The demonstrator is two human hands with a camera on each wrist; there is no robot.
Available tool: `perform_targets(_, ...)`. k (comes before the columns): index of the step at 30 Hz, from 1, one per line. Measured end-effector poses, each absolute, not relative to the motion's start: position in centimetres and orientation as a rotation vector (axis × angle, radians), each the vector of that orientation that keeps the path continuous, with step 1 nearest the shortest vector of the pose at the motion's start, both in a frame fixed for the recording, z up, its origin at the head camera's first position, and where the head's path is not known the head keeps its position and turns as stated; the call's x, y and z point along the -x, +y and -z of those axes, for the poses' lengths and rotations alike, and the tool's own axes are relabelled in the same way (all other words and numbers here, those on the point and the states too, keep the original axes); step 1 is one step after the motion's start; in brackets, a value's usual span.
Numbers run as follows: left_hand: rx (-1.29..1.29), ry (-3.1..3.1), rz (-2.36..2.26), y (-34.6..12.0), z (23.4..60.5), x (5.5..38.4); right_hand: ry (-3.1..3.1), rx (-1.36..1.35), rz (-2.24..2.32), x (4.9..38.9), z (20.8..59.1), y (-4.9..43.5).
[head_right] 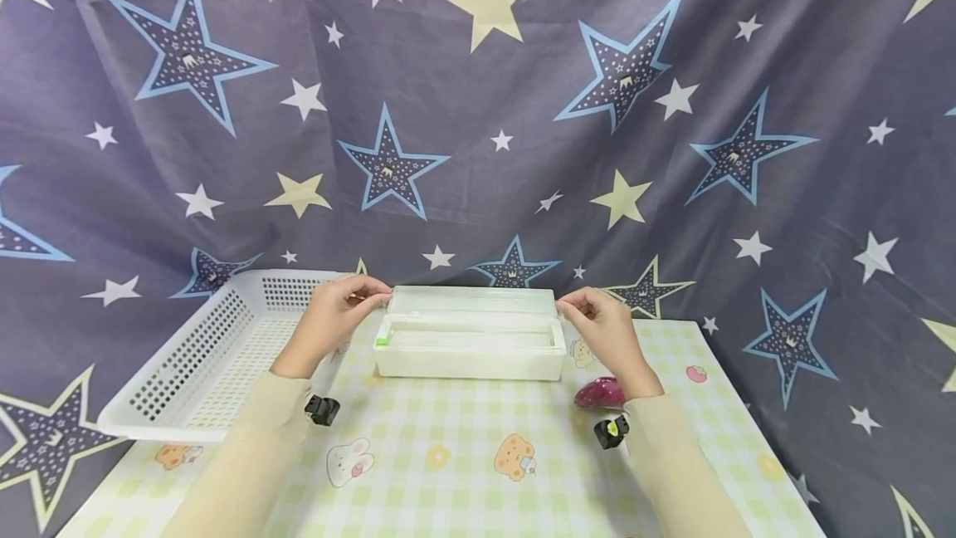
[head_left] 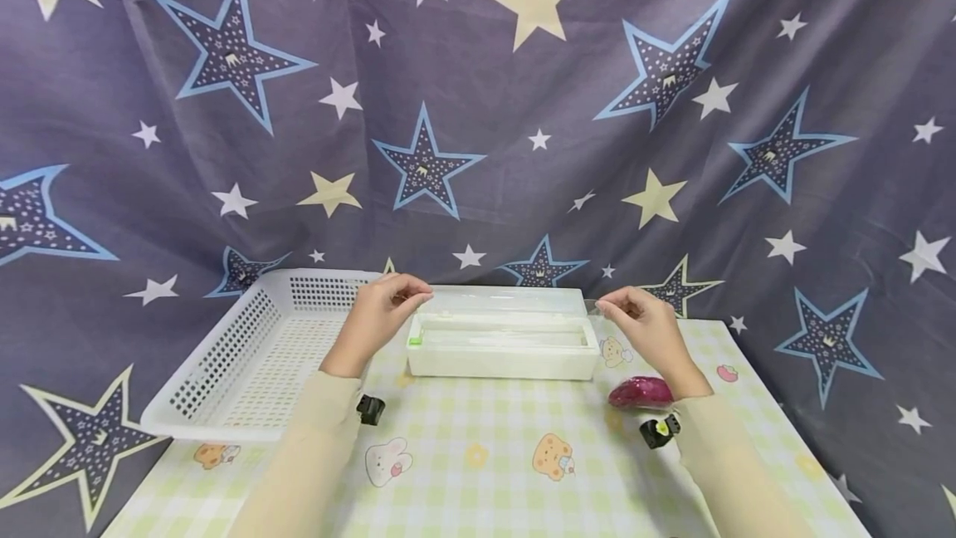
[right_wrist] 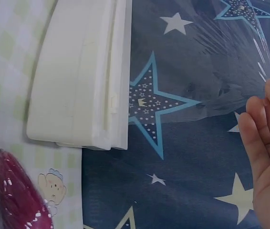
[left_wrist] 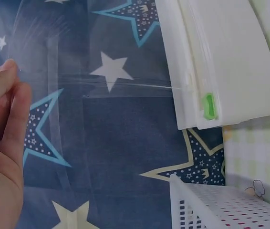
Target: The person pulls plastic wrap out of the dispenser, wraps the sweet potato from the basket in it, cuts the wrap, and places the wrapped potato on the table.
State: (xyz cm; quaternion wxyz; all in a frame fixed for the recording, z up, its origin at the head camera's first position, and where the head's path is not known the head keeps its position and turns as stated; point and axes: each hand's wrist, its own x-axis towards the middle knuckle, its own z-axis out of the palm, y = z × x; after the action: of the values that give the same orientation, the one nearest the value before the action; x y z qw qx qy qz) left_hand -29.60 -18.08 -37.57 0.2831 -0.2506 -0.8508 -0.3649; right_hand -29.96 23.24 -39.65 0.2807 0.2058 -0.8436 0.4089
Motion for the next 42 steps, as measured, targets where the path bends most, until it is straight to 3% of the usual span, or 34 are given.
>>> perform_targets(42, 0.728, -2.072, 0.793, -18.0, 30.7, 26.7, -2.025, -0.582, -0.98, 28.3, 33.2, 23.2)
